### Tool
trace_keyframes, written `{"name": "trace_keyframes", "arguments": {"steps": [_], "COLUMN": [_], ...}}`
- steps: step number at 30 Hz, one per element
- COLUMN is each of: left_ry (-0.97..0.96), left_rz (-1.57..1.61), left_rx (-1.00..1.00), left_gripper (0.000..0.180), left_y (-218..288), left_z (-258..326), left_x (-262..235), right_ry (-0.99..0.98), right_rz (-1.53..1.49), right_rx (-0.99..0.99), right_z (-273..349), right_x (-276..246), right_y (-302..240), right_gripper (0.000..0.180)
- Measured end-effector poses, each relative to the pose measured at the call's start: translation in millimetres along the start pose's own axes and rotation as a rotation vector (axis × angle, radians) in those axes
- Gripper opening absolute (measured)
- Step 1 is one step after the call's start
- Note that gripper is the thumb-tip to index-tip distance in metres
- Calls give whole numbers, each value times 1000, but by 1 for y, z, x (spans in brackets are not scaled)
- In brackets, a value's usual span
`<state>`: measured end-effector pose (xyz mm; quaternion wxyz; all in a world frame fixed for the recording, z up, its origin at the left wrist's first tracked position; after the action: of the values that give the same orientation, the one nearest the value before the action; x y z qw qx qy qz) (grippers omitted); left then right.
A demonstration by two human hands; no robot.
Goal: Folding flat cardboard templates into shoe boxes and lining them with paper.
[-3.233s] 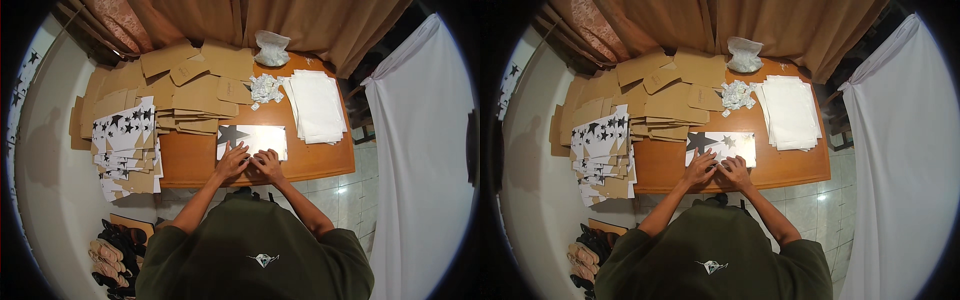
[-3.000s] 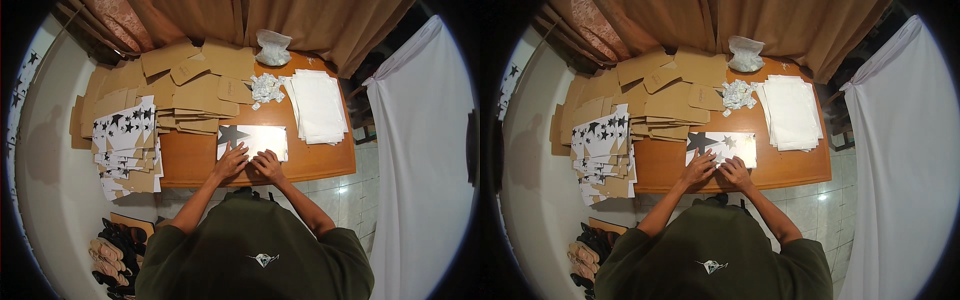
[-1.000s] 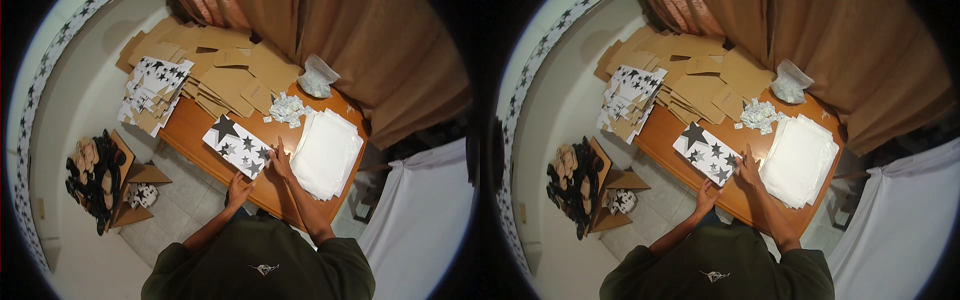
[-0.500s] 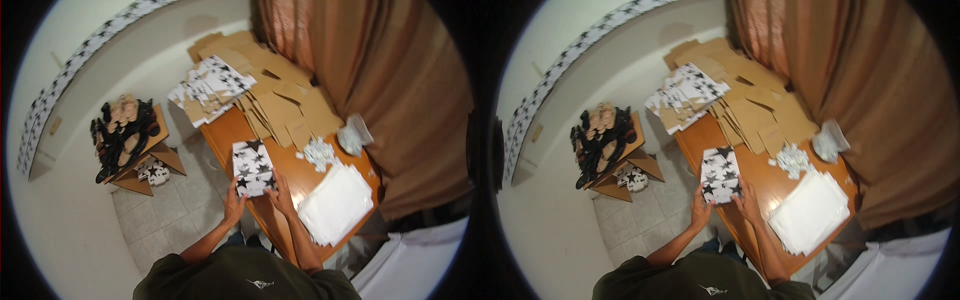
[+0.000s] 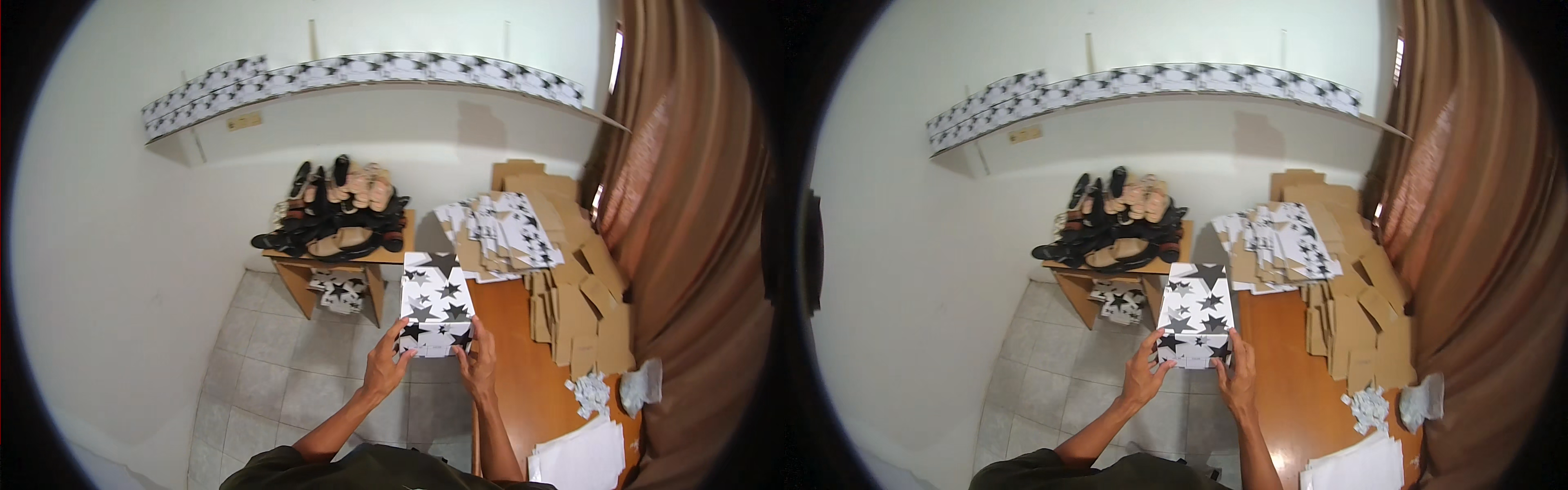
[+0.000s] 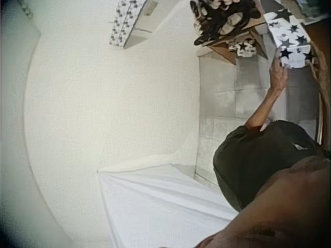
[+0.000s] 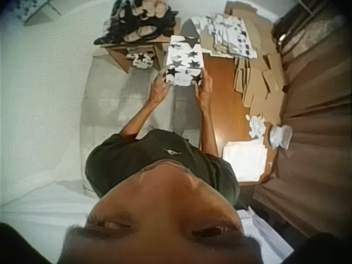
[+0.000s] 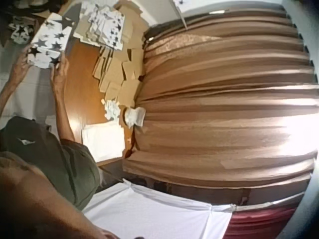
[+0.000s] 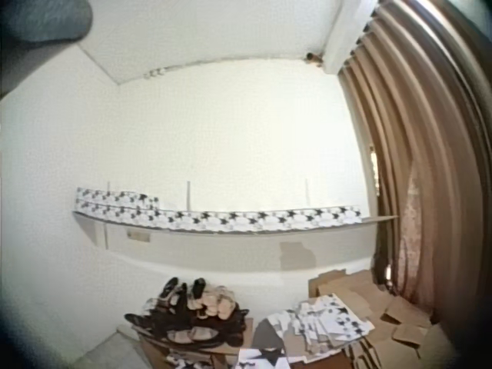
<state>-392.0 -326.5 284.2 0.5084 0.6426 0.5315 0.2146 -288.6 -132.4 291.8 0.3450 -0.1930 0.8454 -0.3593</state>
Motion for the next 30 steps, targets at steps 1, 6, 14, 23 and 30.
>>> {"name": "trace_keyframes", "arguments": {"steps": [1, 6, 14, 23, 30], "left_ry": [17, 152, 315, 366, 343], "left_rz": [-14, -87, -175, -202, -210], "left_rx": [12, 147, 299, 416, 557], "left_gripper": [73, 76, 74, 81, 81], "left_y": [5, 29, 72, 101, 118], "left_z": [-13, -68, -156, -251, -348], "left_x": [-26, -168, -366, -495, -538], "right_ry": [19, -25, 59, 127, 229], "right_rz": [4, -82, -159, -241, -346], "right_rx": [-73, -193, -475, -617, -689], "right_z": [-16, -90, -194, -293, -379], "right_x": [14, 102, 223, 308, 340], "right_y": [-25, -137, -301, -405, -440], "right_gripper": [78, 78, 79, 83, 85]}}
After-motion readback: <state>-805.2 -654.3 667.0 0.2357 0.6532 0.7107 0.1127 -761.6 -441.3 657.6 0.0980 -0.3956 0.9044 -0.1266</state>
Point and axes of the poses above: each hand's wrist, its own z-axis away from the middle knuckle, its own x-axis out of the palm, y = z × x, the point moved 10 cm from there along -z, towards the middle knuckle, and after that the axes turned 3 degrees about z, right-handed, at the moved point
